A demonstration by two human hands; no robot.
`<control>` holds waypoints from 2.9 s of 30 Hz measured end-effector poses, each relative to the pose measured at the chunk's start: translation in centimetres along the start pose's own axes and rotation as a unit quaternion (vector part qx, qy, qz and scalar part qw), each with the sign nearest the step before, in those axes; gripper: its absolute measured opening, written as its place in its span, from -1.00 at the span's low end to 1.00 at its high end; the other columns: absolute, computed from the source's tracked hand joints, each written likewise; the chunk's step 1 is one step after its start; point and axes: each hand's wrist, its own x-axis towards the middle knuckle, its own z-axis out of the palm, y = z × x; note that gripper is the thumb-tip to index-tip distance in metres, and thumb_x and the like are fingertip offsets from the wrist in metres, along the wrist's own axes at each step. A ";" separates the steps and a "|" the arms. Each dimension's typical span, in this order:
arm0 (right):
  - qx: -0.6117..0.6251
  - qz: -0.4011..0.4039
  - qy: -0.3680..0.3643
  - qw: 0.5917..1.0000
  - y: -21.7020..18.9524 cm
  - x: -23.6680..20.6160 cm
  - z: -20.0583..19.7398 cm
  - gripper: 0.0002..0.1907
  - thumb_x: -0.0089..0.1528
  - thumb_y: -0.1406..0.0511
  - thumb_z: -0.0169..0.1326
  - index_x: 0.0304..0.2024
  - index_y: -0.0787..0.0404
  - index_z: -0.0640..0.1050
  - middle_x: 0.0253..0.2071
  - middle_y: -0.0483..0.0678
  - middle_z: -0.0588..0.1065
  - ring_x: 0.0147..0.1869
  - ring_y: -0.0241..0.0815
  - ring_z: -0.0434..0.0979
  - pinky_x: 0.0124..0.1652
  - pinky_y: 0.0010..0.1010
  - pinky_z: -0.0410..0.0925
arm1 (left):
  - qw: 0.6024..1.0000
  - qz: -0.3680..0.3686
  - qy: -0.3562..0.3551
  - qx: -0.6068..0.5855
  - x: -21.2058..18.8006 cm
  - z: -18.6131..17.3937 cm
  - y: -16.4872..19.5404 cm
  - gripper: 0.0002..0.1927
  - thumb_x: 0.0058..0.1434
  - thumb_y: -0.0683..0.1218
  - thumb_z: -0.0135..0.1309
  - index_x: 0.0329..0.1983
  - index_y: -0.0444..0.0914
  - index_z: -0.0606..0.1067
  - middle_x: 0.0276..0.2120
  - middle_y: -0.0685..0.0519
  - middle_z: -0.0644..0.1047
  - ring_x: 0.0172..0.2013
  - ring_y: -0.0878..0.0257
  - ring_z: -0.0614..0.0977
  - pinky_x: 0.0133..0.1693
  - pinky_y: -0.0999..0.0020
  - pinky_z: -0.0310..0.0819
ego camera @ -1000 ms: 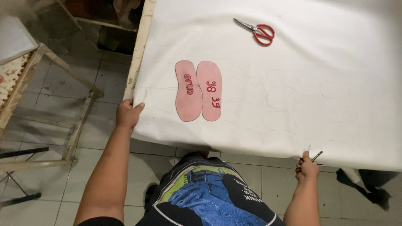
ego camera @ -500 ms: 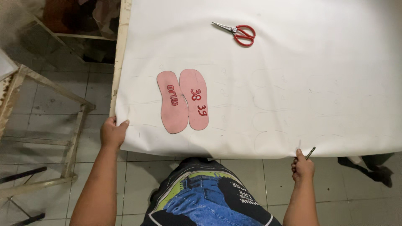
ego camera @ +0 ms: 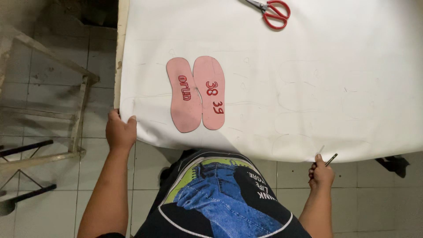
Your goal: The person places pink shoe insole templates on a white sheet and traces their outlines with a pencil. They reposition the templates multiple times to create several traced shapes on the sheet.
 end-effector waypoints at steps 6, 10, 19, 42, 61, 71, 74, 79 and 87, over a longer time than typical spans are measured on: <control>-0.054 0.011 0.025 0.998 0.6 0.8 -0.8 -0.65 0.34 0.11 0.19 -0.38 0.12 0.37 -0.54 -0.16 0.37 -0.55 -0.33 0.27 -0.57 -0.47 0.14 | 0.999 0.002 -0.017 0.045 -1.8 0.3 -0.2 -0.45 0.29 -0.04 0.11 0.24 -0.41 0.27 -0.02 -0.30 0.55 -0.05 -0.17 0.63 0.00 0.00 0.50; -0.051 0.016 -0.009 0.999 0.6 1.7 -0.9 -0.60 0.36 0.08 0.19 -0.37 0.16 0.37 -0.53 -0.16 0.36 -0.56 -0.31 0.26 -0.57 -0.46 0.12 | 1.000 0.000 -0.008 0.020 -2.6 0.4 -0.2 -0.38 0.28 -0.02 0.13 0.29 -0.38 0.21 0.08 -0.29 0.49 0.02 -0.16 0.58 0.04 -0.01 0.46; -0.226 0.029 -0.391 0.892 -2.4 -3.1 5.7 -0.52 0.27 0.09 0.11 -0.10 0.44 0.53 -0.38 0.10 0.58 -0.54 -0.19 0.46 -0.56 -0.46 0.29 | 0.956 0.264 0.026 0.126 -5.2 3.6 1.9 -0.48 0.33 0.07 0.16 0.29 -0.21 0.40 0.30 -0.07 0.34 0.37 -0.03 0.28 0.37 -0.13 0.09; -0.043 -0.185 -0.468 0.863 -6.8 -12.5 25.8 -0.47 0.17 0.35 0.27 0.09 0.39 0.34 -0.31 -0.02 0.50 -0.39 -0.28 0.59 -0.47 -0.59 0.39 | 0.933 0.339 -0.095 0.067 0.3 6.0 6.3 -0.46 0.27 0.12 0.12 0.32 -0.05 0.44 0.22 0.11 0.49 0.18 0.05 0.42 0.20 0.02 0.23; -0.054 -0.259 -0.543 0.797 -18.0 -16.7 29.9 -0.61 0.37 0.27 0.00 0.19 0.31 0.34 -0.11 -0.01 0.53 -0.35 -0.31 0.59 -0.61 -0.61 0.19 | 0.850 0.077 -0.092 -0.513 0.8 3.7 16.2 -0.51 0.52 0.16 -0.05 -0.01 -0.39 0.55 -0.31 -0.02 0.63 -0.32 0.26 0.67 -0.26 0.36 0.61; -0.066 -0.183 -0.424 0.885 -18.4 -12.1 34.4 -0.77 0.27 0.33 0.18 -0.10 0.31 0.46 -0.32 0.01 0.57 -0.43 -0.30 0.56 -0.58 -0.54 0.24 | 0.975 0.211 0.076 -0.003 6.8 7.7 13.9 -0.46 0.22 0.14 0.25 0.13 -0.26 0.49 0.09 -0.08 0.50 0.11 -0.02 0.47 0.12 0.00 0.32; -0.077 -0.243 -0.383 0.888 -19.3 -12.3 34.6 -0.64 0.20 0.37 0.21 -0.02 0.23 0.37 -0.35 -0.05 0.58 -0.45 -0.34 0.55 -0.56 -0.53 0.28 | 0.948 0.261 0.132 0.123 8.9 6.1 11.3 -0.44 0.28 0.13 0.26 0.27 -0.17 0.47 0.28 -0.06 0.32 0.27 -0.06 0.27 0.21 -0.14 0.05; -0.116 -0.298 -0.396 0.861 -18.9 -13.4 34.6 -0.52 0.22 0.39 0.22 0.16 0.35 0.40 -0.35 -0.08 0.58 -0.38 -0.36 0.57 -0.37 -0.53 0.42 | 0.953 0.253 0.128 0.105 8.8 5.0 10.4 -0.50 0.25 0.14 0.28 0.21 -0.07 0.52 0.22 0.11 0.37 0.22 0.00 0.30 0.22 -0.10 0.04; -0.187 -0.284 -0.418 0.842 -18.1 -13.0 36.1 -0.51 0.29 0.34 0.18 0.28 0.33 0.51 -0.37 -0.11 0.54 -0.44 -0.37 0.46 -0.41 -0.51 0.35 | 0.955 0.269 0.119 0.042 9.6 4.3 10.6 -0.59 0.29 0.00 0.26 0.19 -0.10 0.54 0.14 0.13 0.42 0.15 0.07 0.39 0.25 0.00 0.14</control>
